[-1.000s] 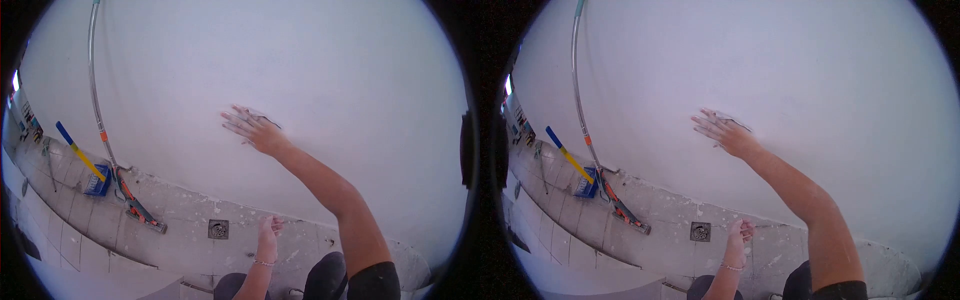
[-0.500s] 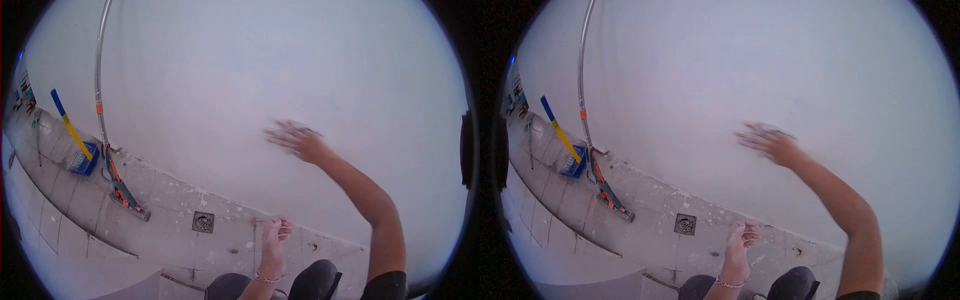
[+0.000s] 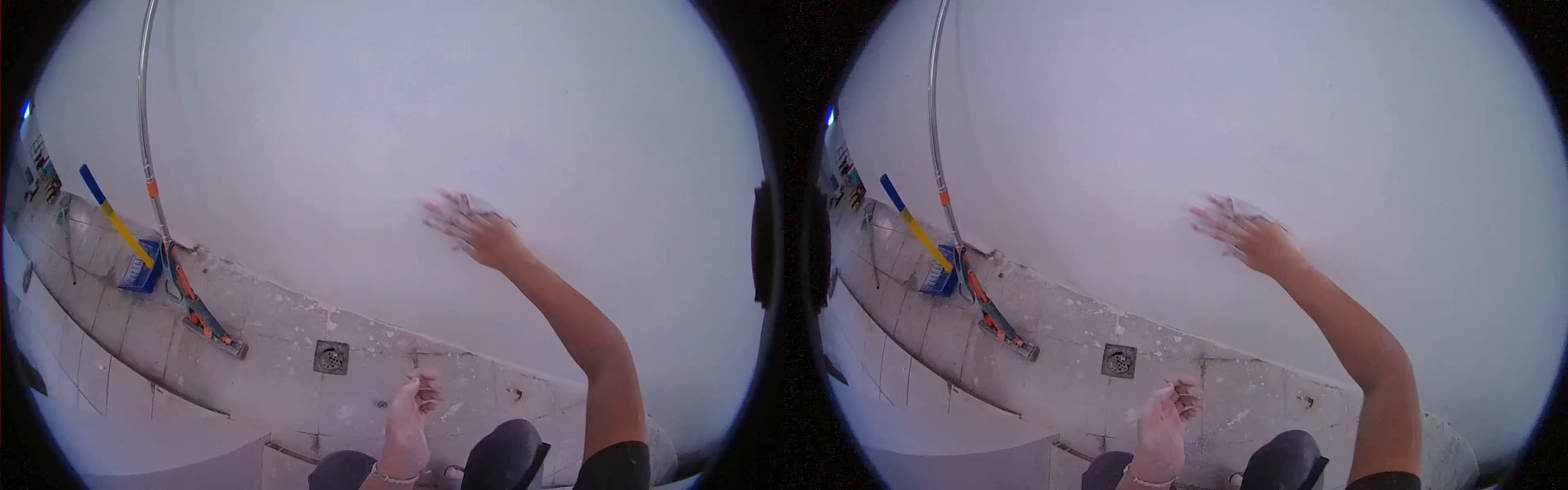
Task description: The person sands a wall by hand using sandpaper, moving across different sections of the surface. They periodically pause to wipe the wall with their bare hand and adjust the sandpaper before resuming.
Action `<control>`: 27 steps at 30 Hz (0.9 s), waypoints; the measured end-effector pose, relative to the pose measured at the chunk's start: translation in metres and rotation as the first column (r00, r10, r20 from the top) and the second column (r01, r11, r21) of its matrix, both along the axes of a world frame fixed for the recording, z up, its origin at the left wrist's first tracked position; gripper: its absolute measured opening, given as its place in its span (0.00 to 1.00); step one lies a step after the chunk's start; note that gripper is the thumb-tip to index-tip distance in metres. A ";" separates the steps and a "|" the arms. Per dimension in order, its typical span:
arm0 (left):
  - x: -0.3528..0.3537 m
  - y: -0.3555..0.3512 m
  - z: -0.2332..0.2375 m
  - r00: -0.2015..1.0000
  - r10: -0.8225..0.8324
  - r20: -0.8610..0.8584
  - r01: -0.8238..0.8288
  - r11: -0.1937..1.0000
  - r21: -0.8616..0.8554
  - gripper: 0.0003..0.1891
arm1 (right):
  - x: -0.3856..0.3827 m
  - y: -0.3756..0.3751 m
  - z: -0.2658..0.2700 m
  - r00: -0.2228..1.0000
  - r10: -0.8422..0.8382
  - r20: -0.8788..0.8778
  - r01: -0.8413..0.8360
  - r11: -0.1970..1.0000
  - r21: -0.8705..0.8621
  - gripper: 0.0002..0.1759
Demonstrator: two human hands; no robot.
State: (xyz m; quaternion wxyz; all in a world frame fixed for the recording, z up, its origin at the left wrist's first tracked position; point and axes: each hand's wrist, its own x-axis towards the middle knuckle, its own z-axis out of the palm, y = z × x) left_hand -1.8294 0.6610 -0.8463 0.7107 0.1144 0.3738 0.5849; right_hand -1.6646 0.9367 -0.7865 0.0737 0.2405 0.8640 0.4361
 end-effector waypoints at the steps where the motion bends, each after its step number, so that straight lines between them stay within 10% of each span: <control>1: 0.001 0.004 -0.005 0.999 0.032 0.004 -0.032 0.999 -0.032 0.12 | 0.005 -0.002 0.002 0.998 -0.028 0.057 0.027 0.999 0.022 0.48; 9: -0.005 0.034 -0.043 0.992 -0.087 0.096 0.100 0.986 -0.135 0.12 | -0.151 0.059 -0.042 0.926 0.176 -0.335 -0.142 0.982 0.125 0.47; 12: -0.016 0.036 -0.055 0.989 -0.003 0.146 0.022 0.991 -0.132 0.11 | -0.176 0.056 -0.055 0.965 0.134 -0.225 -0.053 0.942 0.331 0.44; 21: -0.019 0.017 -0.014 0.987 0.035 0.157 -0.022 0.996 -0.086 0.12 | 0.059 0.019 -0.151 0.946 -0.013 0.324 -0.044 0.984 0.170 0.42; 24: -0.021 0.020 -0.020 0.988 0.079 0.135 -0.063 0.991 -0.122 0.12 | 0.050 -0.001 -0.045 0.944 -0.217 -0.250 0.265 0.948 0.177 0.36; 27: -0.029 0.031 -0.024 0.981 0.132 0.144 -0.119 0.988 -0.095 0.11 | 0.001 -0.013 0.055 0.795 -0.012 -0.606 0.238 0.926 0.294 0.39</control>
